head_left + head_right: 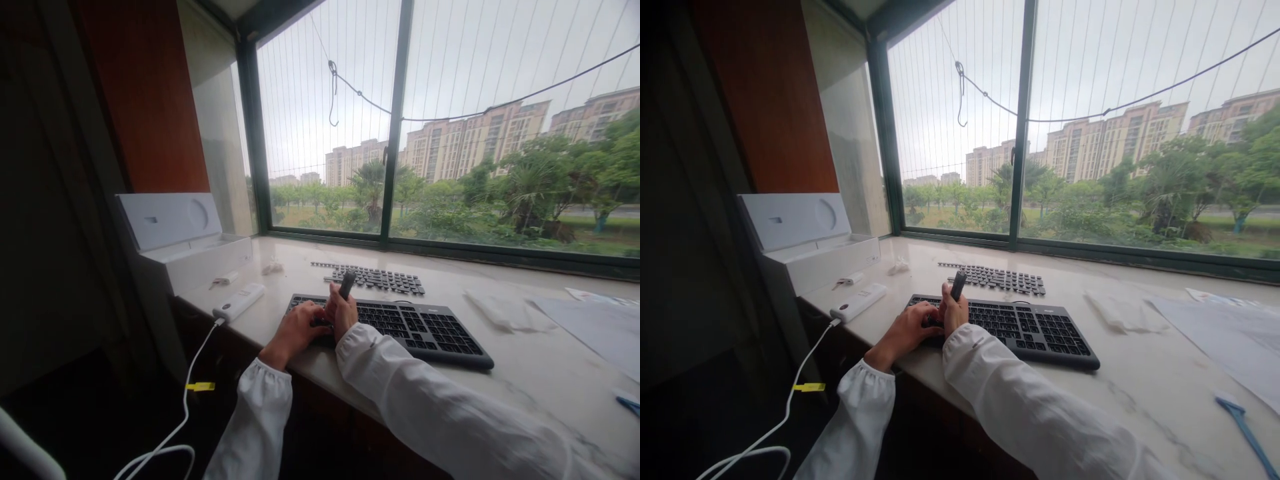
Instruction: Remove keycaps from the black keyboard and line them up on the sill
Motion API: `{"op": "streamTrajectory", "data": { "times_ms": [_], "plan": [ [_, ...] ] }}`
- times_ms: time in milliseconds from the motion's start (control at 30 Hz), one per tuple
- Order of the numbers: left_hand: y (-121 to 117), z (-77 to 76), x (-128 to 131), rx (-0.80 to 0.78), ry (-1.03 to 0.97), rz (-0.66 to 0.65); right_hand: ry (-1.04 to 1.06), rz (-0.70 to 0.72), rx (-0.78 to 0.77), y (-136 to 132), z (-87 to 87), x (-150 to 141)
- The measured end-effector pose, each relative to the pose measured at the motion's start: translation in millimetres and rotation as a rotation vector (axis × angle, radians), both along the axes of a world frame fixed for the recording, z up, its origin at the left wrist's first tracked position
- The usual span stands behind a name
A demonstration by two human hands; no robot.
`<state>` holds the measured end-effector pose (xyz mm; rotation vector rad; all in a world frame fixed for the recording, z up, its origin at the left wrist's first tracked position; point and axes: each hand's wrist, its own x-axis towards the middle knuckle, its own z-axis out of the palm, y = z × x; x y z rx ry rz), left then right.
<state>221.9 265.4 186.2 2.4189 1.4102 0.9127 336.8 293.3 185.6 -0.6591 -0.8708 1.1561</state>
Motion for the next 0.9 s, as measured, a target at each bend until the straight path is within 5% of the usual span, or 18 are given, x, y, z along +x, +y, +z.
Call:
{"op": "streamTrajectory", "data": {
  "times_ms": [167, 900],
  "plan": [
    [-2, -0.6, 1, 0.004, -0.032, 0.022, 0.120, 0.030, -0.022, 3, -1.3, -1],
    [-3, -2.9, 3, 0.017, -0.038, 0.089, -0.120, -0.127, 0.066, 4, -10.2, -2]
  ]
}}
